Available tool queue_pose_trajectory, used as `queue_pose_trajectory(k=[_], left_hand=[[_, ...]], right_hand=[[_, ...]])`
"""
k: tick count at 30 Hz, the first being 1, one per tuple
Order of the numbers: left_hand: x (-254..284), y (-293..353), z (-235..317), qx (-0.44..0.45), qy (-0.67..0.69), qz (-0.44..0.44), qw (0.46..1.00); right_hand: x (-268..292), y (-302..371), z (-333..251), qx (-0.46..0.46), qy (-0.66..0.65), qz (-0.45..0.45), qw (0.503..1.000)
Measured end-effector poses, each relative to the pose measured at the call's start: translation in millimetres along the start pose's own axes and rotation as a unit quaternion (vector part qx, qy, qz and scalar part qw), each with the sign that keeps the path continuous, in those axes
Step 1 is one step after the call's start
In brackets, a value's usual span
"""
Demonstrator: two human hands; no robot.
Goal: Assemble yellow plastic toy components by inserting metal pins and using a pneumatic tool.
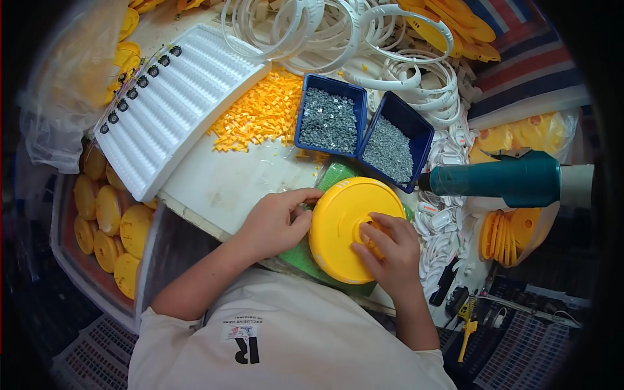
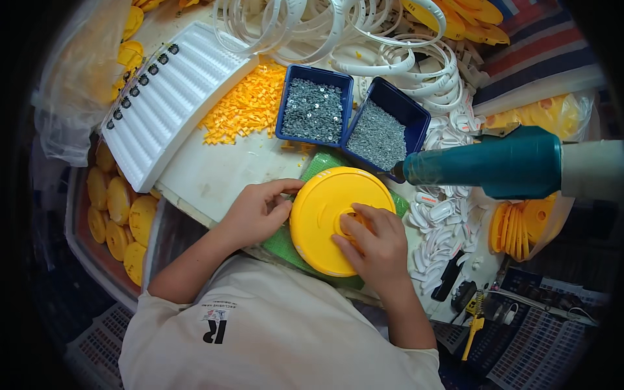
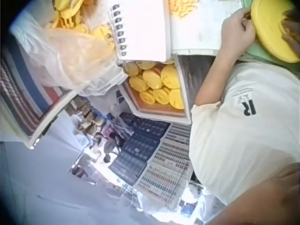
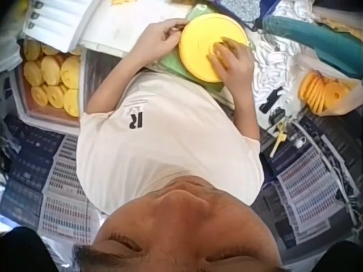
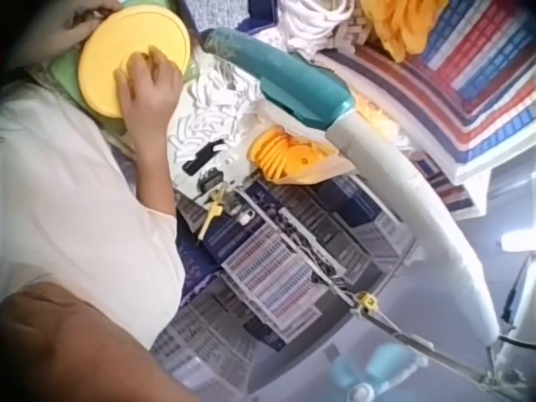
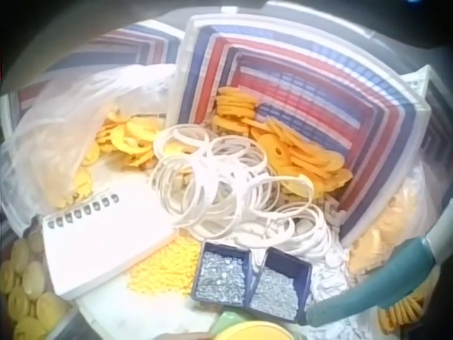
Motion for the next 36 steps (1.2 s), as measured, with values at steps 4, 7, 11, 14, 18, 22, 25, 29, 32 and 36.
queue_pose_trajectory(k=[4,7,11,14,18,22,25,29,32,36], left_hand=[[1,0,2,0.001,-0.005,-0.004,1.0],[1,0,7,0.002,-0.008,-0.005,1.0],[-2,-1,5,-0.001,-0.018,-0.001,1.0],[-7,0,17,-0.005,0.003,0.012,1.0],[-28,8,36,-0.043,-0.051,0.008,0.998],[-44,18,40,-0.06,0.0,-0.008,0.998],[-45,28,39,-0.097,-0.032,-0.016,0.995],[-43,42,23,-0.157,-0.031,-0.032,0.987],[-38,48,17,-0.241,-0.05,-0.005,0.969],[-36,47,32,-0.24,0.063,-0.009,0.969]], right_hand=[[-2,4,-2,-0.013,0.01,-0.008,1.0],[-3,6,-3,-0.008,0.024,-0.01,1.0],[-8,11,3,0.001,0.015,-0.005,1.0],[-19,19,14,0.011,-0.007,0.04,0.999],[-21,37,26,0.06,-0.021,0.098,0.993],[-16,51,24,0.078,0.004,0.171,0.982],[-23,67,40,-0.097,0.009,0.339,0.936],[-31,70,63,-0.252,-0.501,0.22,0.798],[-18,66,52,-0.256,-0.476,0.209,0.815],[-7,62,34,-0.192,-0.4,0.199,0.874]])
Point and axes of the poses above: each hand's wrist, its own y-axis away from the middle knuckle, its own x-axis out of the back of the hand, z = x × y, the point moved 3 cm from there along -y, towards the middle knuckle, and after that the axes turned 5 degrees about x, right-handed, at the moved point
